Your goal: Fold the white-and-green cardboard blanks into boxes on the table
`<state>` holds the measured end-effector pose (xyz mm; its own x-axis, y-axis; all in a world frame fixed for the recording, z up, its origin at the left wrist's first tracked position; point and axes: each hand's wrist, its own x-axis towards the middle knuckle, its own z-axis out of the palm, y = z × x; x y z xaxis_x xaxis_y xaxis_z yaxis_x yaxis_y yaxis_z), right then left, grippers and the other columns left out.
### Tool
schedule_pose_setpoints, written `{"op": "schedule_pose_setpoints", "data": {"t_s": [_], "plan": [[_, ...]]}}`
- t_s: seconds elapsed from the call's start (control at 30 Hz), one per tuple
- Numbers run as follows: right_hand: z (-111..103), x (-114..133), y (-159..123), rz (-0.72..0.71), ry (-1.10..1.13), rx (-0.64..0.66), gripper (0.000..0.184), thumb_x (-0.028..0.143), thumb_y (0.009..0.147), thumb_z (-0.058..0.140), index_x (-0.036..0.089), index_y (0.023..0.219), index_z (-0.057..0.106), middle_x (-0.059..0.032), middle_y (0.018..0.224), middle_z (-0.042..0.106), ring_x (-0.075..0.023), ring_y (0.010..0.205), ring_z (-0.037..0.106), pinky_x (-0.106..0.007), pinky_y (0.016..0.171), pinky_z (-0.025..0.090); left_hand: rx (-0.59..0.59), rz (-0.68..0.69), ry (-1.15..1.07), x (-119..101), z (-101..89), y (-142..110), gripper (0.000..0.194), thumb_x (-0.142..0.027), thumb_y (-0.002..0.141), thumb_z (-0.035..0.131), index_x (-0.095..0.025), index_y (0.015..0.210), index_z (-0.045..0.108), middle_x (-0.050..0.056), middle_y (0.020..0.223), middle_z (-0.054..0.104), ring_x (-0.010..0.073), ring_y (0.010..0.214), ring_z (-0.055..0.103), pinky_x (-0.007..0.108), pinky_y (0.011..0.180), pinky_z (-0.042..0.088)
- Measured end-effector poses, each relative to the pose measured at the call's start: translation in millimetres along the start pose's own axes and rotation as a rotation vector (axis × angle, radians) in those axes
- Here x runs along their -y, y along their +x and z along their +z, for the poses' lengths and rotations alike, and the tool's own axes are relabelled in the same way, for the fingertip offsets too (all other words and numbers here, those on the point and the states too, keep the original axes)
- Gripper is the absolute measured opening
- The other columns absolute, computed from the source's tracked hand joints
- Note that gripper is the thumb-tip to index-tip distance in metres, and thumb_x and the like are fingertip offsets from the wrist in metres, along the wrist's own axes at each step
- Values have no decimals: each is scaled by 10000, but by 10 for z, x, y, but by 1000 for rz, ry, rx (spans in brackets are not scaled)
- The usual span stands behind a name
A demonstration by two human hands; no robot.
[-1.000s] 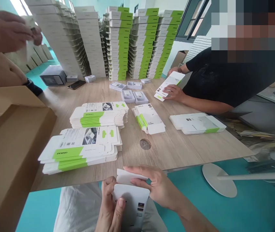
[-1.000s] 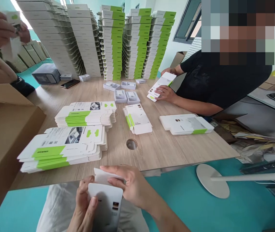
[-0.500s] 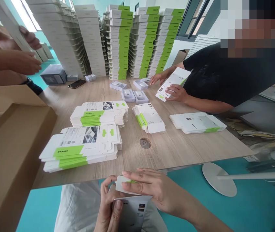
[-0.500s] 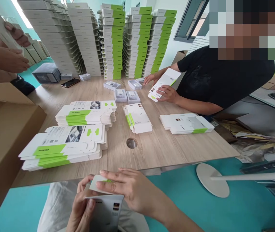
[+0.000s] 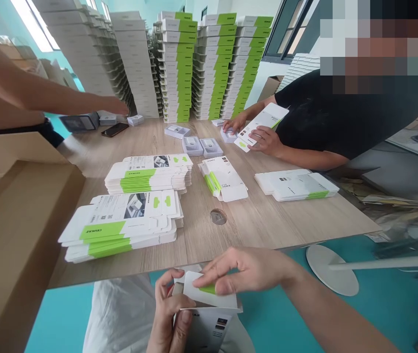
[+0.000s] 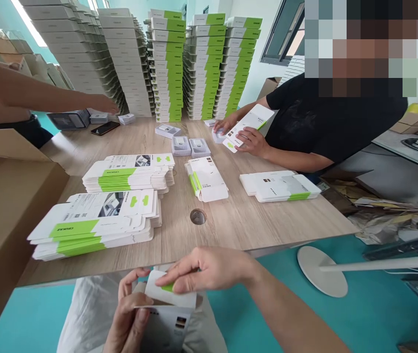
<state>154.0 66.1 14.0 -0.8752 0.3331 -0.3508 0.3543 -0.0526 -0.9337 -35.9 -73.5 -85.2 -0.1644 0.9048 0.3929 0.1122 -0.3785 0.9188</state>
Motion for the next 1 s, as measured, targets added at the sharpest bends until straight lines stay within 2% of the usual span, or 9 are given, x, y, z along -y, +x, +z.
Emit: {"op": "schedule_pose_setpoints", "data": {"t_s": [0.07, 0.17, 0.27, 0.37, 0.5, 0.73, 0.8, 0.9, 1.0], "plan": [[126, -1, 81, 59, 18, -154, 367, 406, 885, 788, 179, 1173, 778, -11, 891, 760, -167, 821, 675, -241, 729, 488, -2, 0, 3, -6, -5, -13, 213, -390, 1104, 427, -325, 1062, 626, 50, 1309, 432, 208, 1081, 559, 289, 825, 515], [296, 73, 138, 195, 3, -317, 256, 299, 917, 744, 217, 1137, 643, 74, 721, 650, -96, 594, 487, -206, 552, 353, -8, -7, 12, 22, -27, -43, 224, -392, 1101, 441, -324, 1073, 653, 60, 1291, 425, 215, 1112, 577, 306, 861, 546], [389, 153, 129, 230, -74, -389, 27, 225, 963, 644, 211, 986, 647, 69, 690, 593, -90, 592, 440, -206, 535, 302, -13, -52, -14, 104, -99, -93, 179, -379, 1071, 543, -336, 1194, 665, 94, 1314, 492, 251, 1184, 608, 372, 935, 565], [428, 170, 117, 162, -121, -433, 111, 177, 925, 639, 198, 819, 615, 56, 696, 564, -99, 643, 466, -206, 567, 314, -35, -149, -108, 181, -192, -146, 364, -404, 996, 690, -332, 1340, 598, 120, 1360, 571, 277, 1206, 652, 400, 947, 592], [440, 168, 161, 179, -94, -442, 193, 194, 865, 680, 207, 742, 531, 72, 641, 520, -100, 612, 457, -216, 552, 291, -50, -246, -141, 195, -256, -197, 319, -447, 972, 717, -264, 1224, 647, 121, 1338, 622, 255, 1088, 731, 355, 862, 637], [458, 194, 243, 138, -174, -422, 295, 228, 875, 656, 212, 669, 446, 83, 611, 439, -93, 589, 391, -235, 539, 255, -65, -192, -60, 159, -274, -193, 318, -461, 952, 741, -244, 1184, 740, 119, 1217, 716, 296, 1172, 707, 422, 1005, 600], [472, 182, 243, 148, -199, -434, 284, 234, 885, 655, 212, 682, 458, 82, 617, 451, -92, 590, 400, -235, 537, 248, 2, -159, -43, 169, -320, -143, 301, -453, 976, 715, -251, 1197, 745, 109, 1202, 728, 280, 1150, 707, 395, 1005, 589], [480, 156, 240, 132, -219, -415, 298, 254, 913, 649, 210, 685, 461, 79, 619, 457, -90, 590, 411, -235, 543, 253, 264, -85, -13, 171, -436, -15, 285, -407, 1035, 636, -274, 1277, 709, 87, 1163, 747, 239, 1065, 717, 328, 952, 583], [462, 145, 244, 95, -248, -374, 303, 222, 917, 653, 210, 689, 454, 82, 620, 456, -86, 581, 404, -240, 552, 253, 501, -93, 29, 140, -552, 138, 245, -342, 1072, 562, -279, 1283, 668, 59, 1096, 741, 199, 931, 723, 269, 860, 588]]}}
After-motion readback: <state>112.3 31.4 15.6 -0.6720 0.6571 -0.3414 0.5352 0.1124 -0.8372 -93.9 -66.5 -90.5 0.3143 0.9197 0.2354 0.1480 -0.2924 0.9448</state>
